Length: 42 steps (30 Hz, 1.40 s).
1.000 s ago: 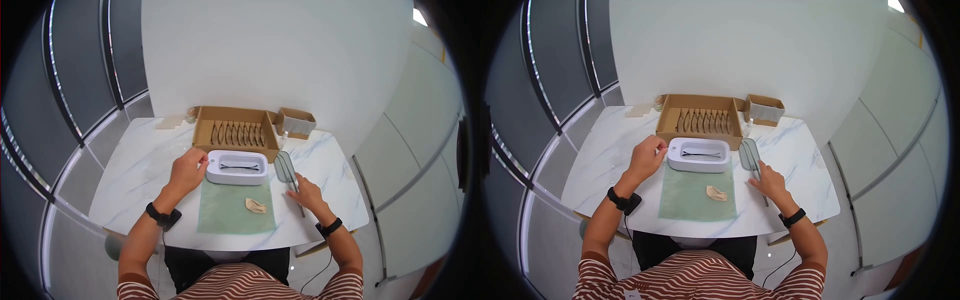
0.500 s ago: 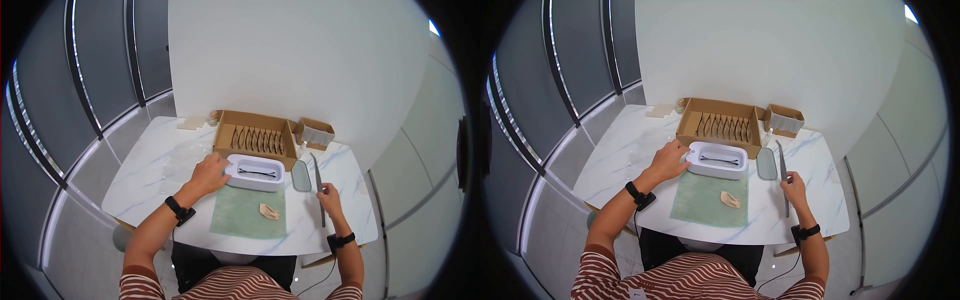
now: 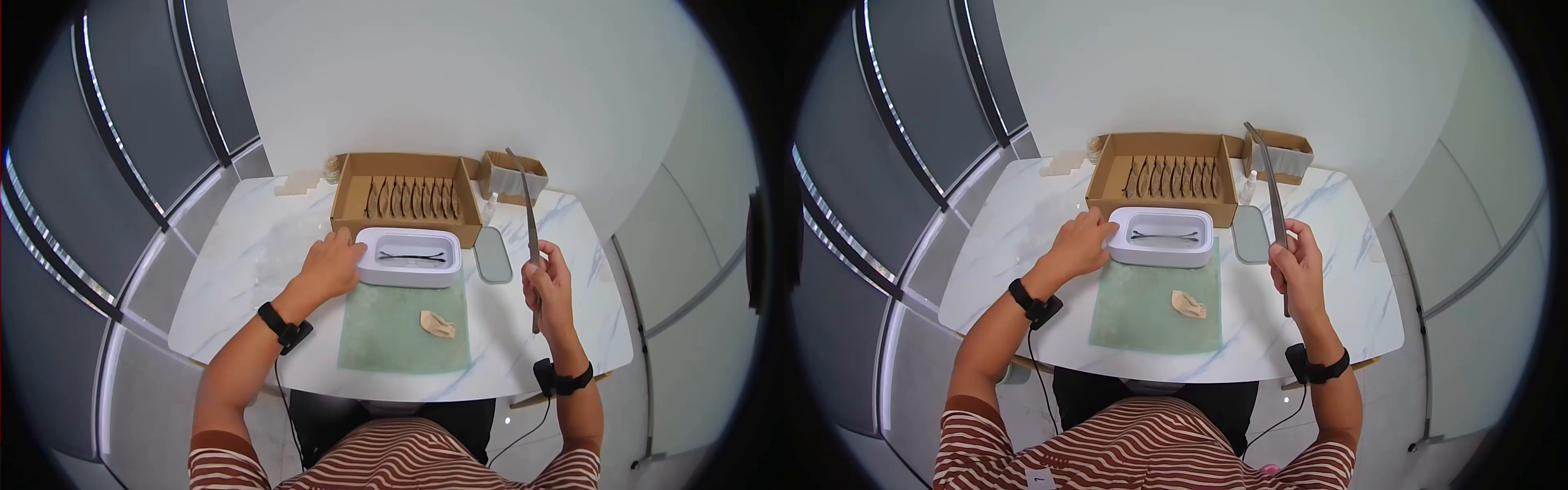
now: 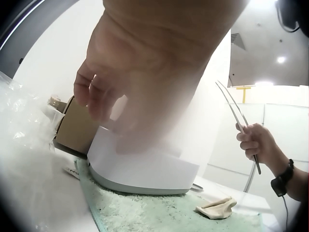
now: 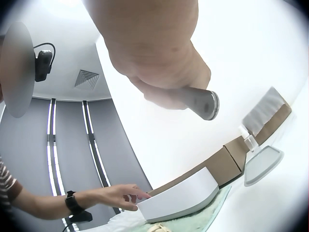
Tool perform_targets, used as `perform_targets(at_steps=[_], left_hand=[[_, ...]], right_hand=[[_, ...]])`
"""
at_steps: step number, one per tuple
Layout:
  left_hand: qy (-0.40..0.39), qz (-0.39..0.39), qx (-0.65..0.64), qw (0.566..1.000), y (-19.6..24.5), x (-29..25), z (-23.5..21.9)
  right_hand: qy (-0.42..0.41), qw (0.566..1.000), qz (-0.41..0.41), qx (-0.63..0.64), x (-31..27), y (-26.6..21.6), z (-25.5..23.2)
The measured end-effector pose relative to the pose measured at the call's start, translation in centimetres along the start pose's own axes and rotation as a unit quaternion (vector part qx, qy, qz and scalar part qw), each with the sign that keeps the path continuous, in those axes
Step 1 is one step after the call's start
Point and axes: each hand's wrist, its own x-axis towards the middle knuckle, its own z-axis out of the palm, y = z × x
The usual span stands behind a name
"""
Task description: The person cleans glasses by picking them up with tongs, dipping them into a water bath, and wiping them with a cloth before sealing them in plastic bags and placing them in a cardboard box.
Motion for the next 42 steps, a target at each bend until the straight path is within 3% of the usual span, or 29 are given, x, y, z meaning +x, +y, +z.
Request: perform_targets(at_steps=[3,9,12,13,14,15,17,18,19,20,21,23,24,27,29,32,36,38,39,41,42], left_hand=[[0.008,0.005,0.010,1.000,0.0,0.2,0.3],[-0.004,-0.036,-0.010,0.999,0.6,0.4,-0.3],[0.012,-0.041,-0.036,0.998,0.2,0.8,-0.2],[0.082,-0.055,-0.082,0.992,0.2,1.2,-0.4],[0.150,-0.068,-0.129,0.978,0.2,1.4,-0.7],[0.154,-0.066,-0.132,0.977,0.4,1.9,-1.2],[0.322,-0.108,-0.301,0.891,1.3,3.3,-2.7],[0.325,-0.105,-0.305,0.889,1.7,4.0,-3.0],[0.389,-0.122,-0.385,0.828,2.2,4.7,-3.3],[0.447,-0.136,-0.459,0.756,2.5,5.2,-3.5],[0.450,-0.134,-0.464,0.752,2.7,5.5,-3.8],[0.489,-0.153,-0.519,0.684,3.0,5.7,-3.9],[0.490,-0.155,-0.523,0.680,3.0,5.8,-3.6],[0.492,-0.141,-0.498,0.700,2.8,5.7,-2.8],[0.451,-0.158,-0.494,0.726,2.0,5.8,-3.1],[0.455,-0.168,-0.467,0.739,0.3,5.9,-2.4],[0.454,-0.171,-0.477,0.732,-0.6,5.1,-2.2],[0.422,-0.191,-0.411,0.785,-0.7,4.6,-2.1],[0.423,-0.190,-0.410,0.786,-0.7,4.5,-2.0],[0.298,-0.197,-0.334,0.873,-0.5,3.9,-1.9],[0.299,-0.196,-0.332,0.873,-0.6,3.8,-1.5]], right_hand=[[-0.011,0.999,-0.023,-0.031,0.4,-0.9,1.0],[-0.117,0.985,-0.021,-0.128,2.3,-1.6,1.4],[-0.137,0.931,-0.111,-0.320,3.2,-2.1,1.8],[-0.135,0.929,-0.116,-0.325,3.7,-2.2,1.8],[-0.157,0.895,-0.143,-0.391,4.3,-2.2,1.8],[-0.179,0.856,-0.168,-0.456,4.7,-2.4,1.8],[-0.192,0.831,-0.151,-0.500,5.4,-3.1,2.4],[-0.193,0.800,-0.157,-0.545,6.0,-2.8,2.6],[-0.194,0.768,-0.163,-0.588,6.6,-2.6,2.8],[-0.192,0.765,-0.164,-0.593,7.2,-2.3,3.1],[-0.212,0.743,-0.145,-0.618,7.9,-2.1,3.3],[-0.233,0.716,-0.123,-0.646,8.6,-2.2,3.8],[-0.241,0.703,-0.110,-0.660,8.8,-2.2,4.2],[-0.273,0.678,-0.084,-0.677,9.2,-2.8,5.0],[-0.292,0.669,-0.076,-0.679,9.5,-3.3,5.3],[-0.328,0.668,-0.095,-0.661,9.7,-3.8,5.1],[-0.363,0.657,-0.051,-0.659,9.6,-4.5,5.5],[-0.370,0.654,-0.046,-0.658,9.5,-4.2,5.5],[-0.363,0.656,-0.053,-0.659,9.4,-3.9,5.4],[-0.355,0.659,-0.060,-0.660,9.2,-3.4,5.3],[-0.349,0.659,-0.055,-0.664,9.1,-3.1,5.4]])
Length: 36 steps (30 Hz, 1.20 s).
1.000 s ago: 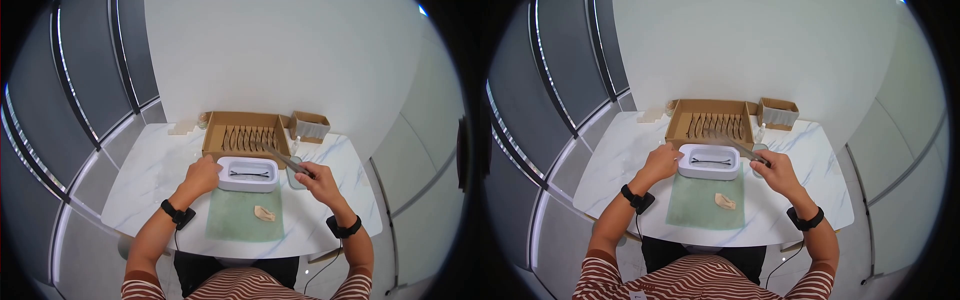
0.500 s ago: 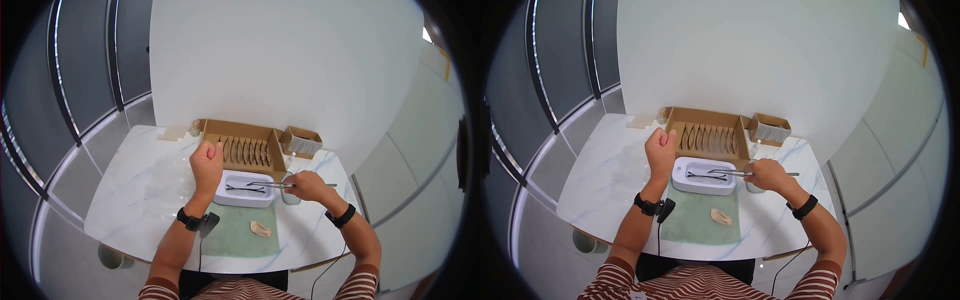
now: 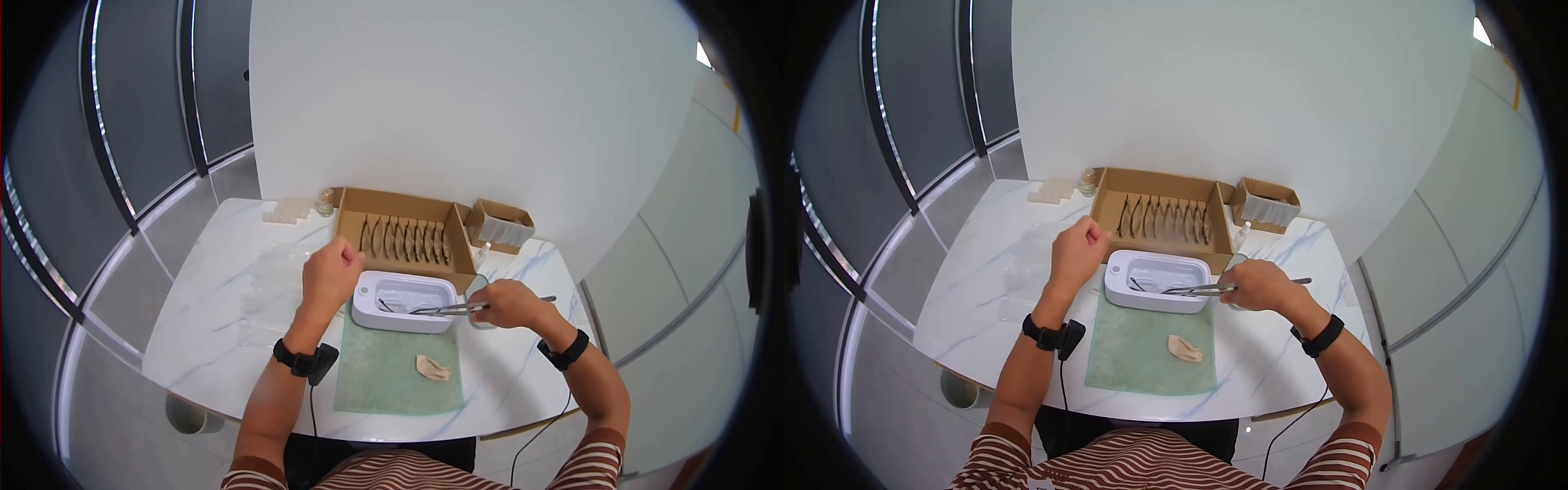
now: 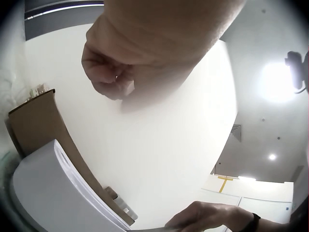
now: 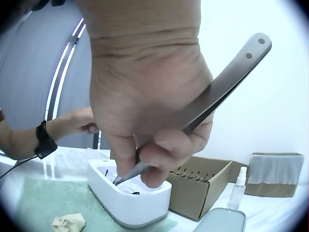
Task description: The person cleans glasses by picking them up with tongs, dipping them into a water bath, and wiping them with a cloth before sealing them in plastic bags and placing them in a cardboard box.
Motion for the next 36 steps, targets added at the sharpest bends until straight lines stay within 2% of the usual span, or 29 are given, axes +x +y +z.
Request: perform_targets(at_steps=[2,3,5,8,12,14,15,17,20,25,28,36], left_hand=[[-0.099,-0.028,0.082,0.991,-1.4,-0.2,0.7],[-0.099,-0.025,0.083,0.991,-1.8,-0.3,0.9],[-0.182,-0.051,0.130,0.973,-2.4,-0.5,1.4],[-0.214,-0.036,0.133,0.967,-3.8,-0.8,1.9],[-0.270,-0.012,0.156,0.950,-2.1,-0.8,0.5],[-0.300,0.058,0.151,0.940,-1.4,-0.9,0.0],[-0.300,0.059,0.151,0.940,-1.1,-0.9,0.0],[-0.358,0.070,0.181,0.913,-0.4,-0.6,0.2],[-0.399,0.062,0.214,0.889,0.5,-0.2,0.6],[-0.405,0.073,0.209,0.887,0.3,-0.4,0.4],[-0.397,0.082,0.196,0.893,-0.5,-0.7,0.5],[-0.388,0.101,0.185,0.897,-1.3,-0.8,1.0]], right_hand=[[0.004,1.000,0.009,0.000,0.2,-0.1,0.5],[0.017,1.000,0.011,-0.001,0.2,0.0,0.9],[0.030,0.999,0.017,-0.002,0.3,0.0,1.2],[0.047,0.998,0.033,-0.014,0.6,0.1,1.6],[0.073,0.996,0.046,-0.020,0.8,0.4,2.1],[0.080,0.995,0.052,-0.018,0.7,0.4,1.8],[0.093,0.994,0.050,-0.017,0.5,0.3,1.4],[0.108,0.993,0.051,-0.017,0.5,0.4,0.9],[0.131,0.990,0.051,-0.014,0.5,0.8,0.6],[0.075,0.995,0.061,0.008,1.1,-0.3,-0.4],[0.106,0.994,0.033,0.005,1.1,0.4,0.2],[0.067,0.997,0.040,0.006,-0.5,-0.4,0.7]])
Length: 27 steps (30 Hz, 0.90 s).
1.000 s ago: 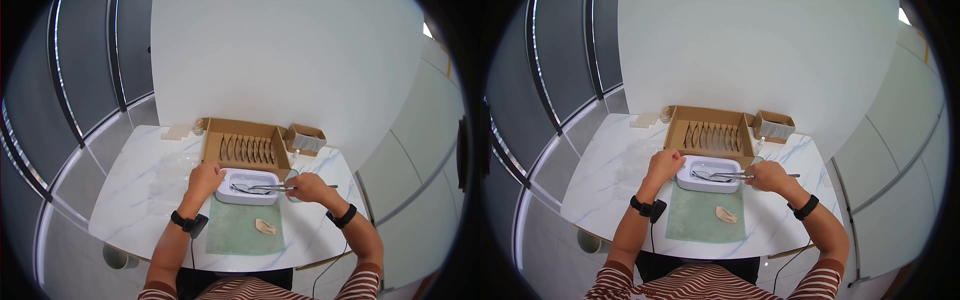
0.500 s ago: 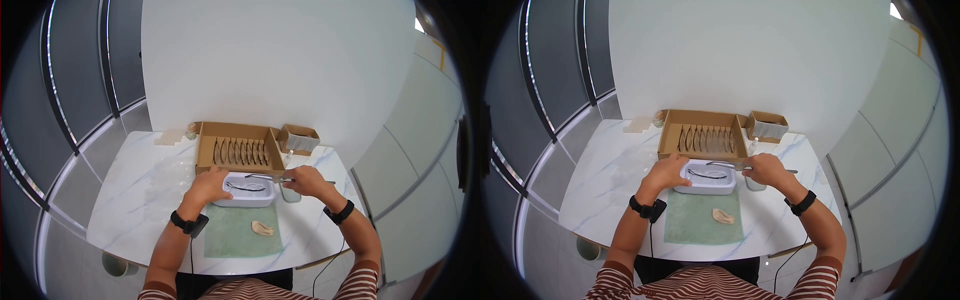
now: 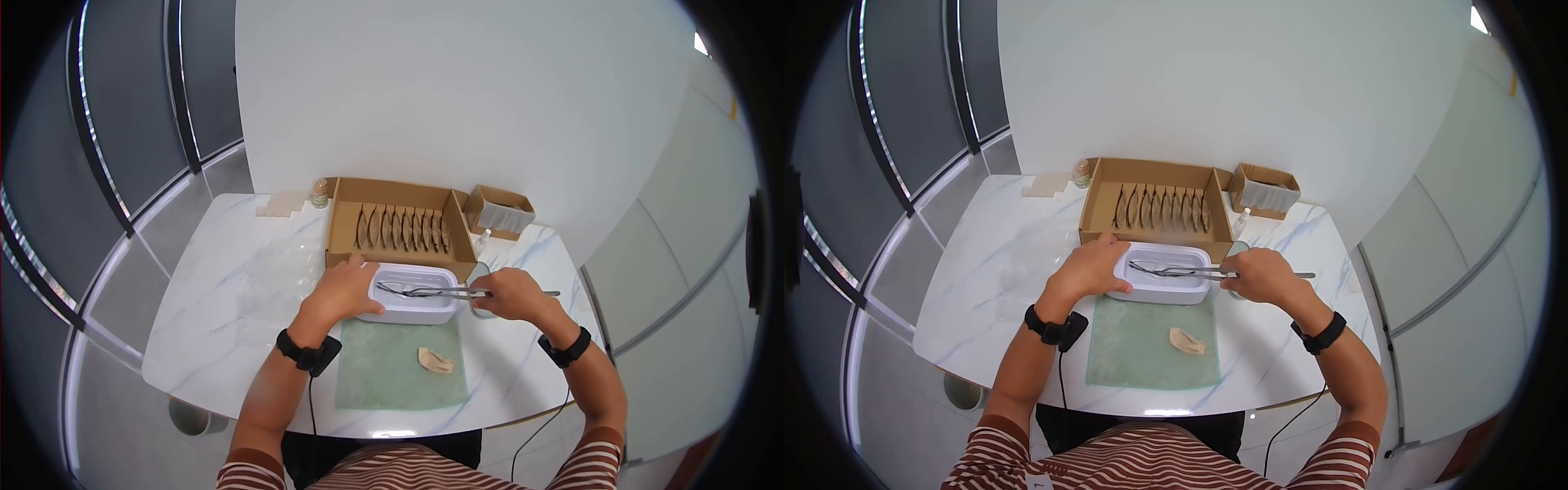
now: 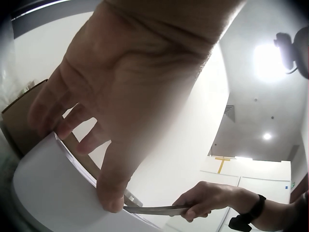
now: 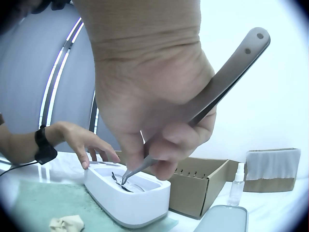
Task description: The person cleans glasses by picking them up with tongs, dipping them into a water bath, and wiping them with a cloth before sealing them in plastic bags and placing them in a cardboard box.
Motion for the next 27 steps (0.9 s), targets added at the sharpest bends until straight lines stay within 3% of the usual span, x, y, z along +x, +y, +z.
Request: perform_targets(at_steps=[8,11,13,20,27], left_hand=[[-0.021,-0.014,0.035,0.999,0.7,-0.1,-0.7],[-0.020,-0.019,0.050,0.998,1.0,-0.2,-0.8],[-0.022,-0.023,0.050,0.998,1.4,-0.4,-1.2],[-0.030,-0.021,0.049,0.998,1.2,-0.4,-1.0],[-0.031,-0.021,0.051,0.998,1.2,-0.6,-0.9]], right_hand=[[-0.034,0.999,0.000,0.013,-0.9,-0.6,0.3],[-0.019,1.000,-0.008,0.013,-0.5,-0.4,0.1],[0.040,0.999,-0.002,0.030,-0.2,0.1,0.5],[0.080,0.996,0.001,0.027,0.0,0.5,0.8],[0.038,0.999,0.017,0.030,-0.2,0.5,0.6]])
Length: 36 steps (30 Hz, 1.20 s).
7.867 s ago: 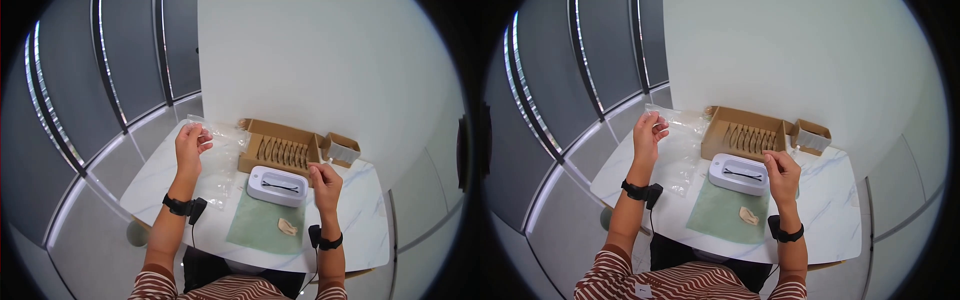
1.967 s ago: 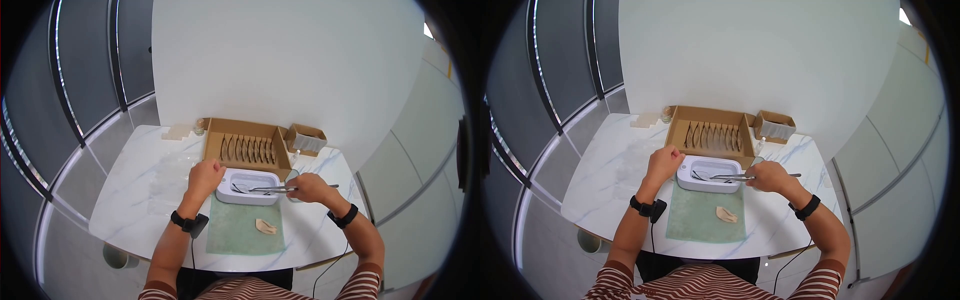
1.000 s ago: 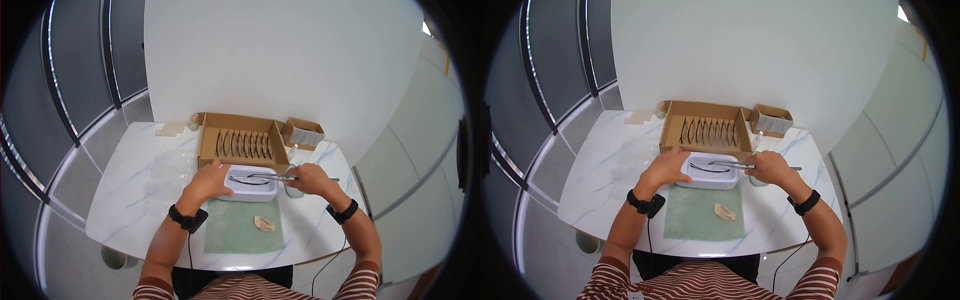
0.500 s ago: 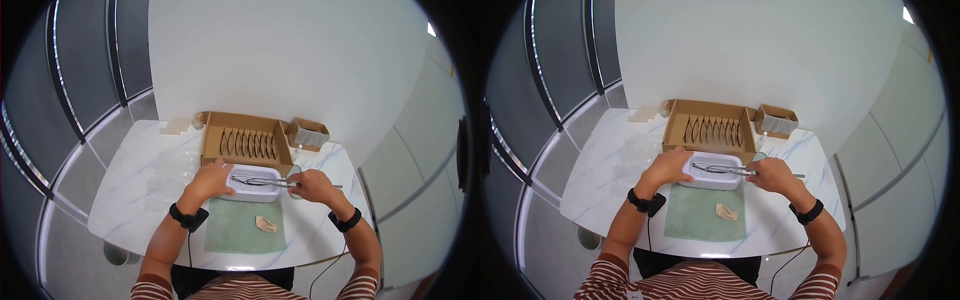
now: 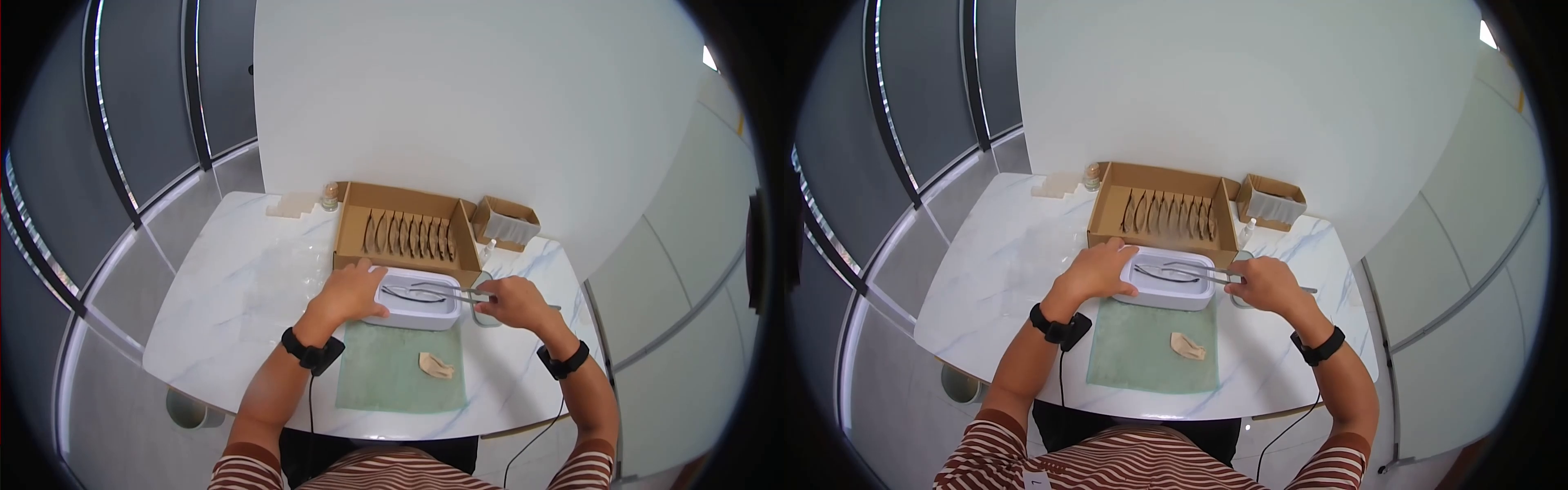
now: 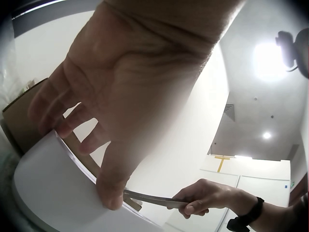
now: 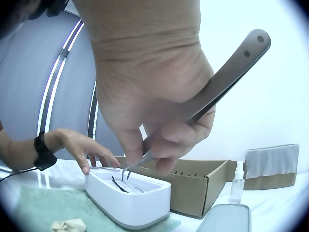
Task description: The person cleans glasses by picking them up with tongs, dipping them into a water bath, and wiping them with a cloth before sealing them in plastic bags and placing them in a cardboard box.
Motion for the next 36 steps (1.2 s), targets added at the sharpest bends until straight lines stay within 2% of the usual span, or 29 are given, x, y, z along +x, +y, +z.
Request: perform_targets(at_steps=[5,18,25,30,36], left_hand=[[0.002,0.003,0.003,1.000,-0.1,0.0,0.0],[0.007,0.004,0.009,1.000,0.0,0.2,0.1],[0.006,0.006,0.013,1.000,0.1,0.2,-0.1],[0.002,0.006,0.011,1.000,0.1,0.2,-0.2],[0.007,0.010,0.013,1.000,0.1,0.2,-0.1]], right_hand=[[0.011,1.000,0.001,-0.008,0.0,0.4,-0.2],[-0.025,0.999,0.030,-0.016,-0.3,1.4,-1.2],[-0.037,0.999,0.015,-0.025,0.1,1.1,-0.4],[-0.011,0.999,-0.019,-0.030,-0.5,0.9,0.0],[-0.008,0.999,-0.015,-0.039,-1.2,0.5,-0.4]])
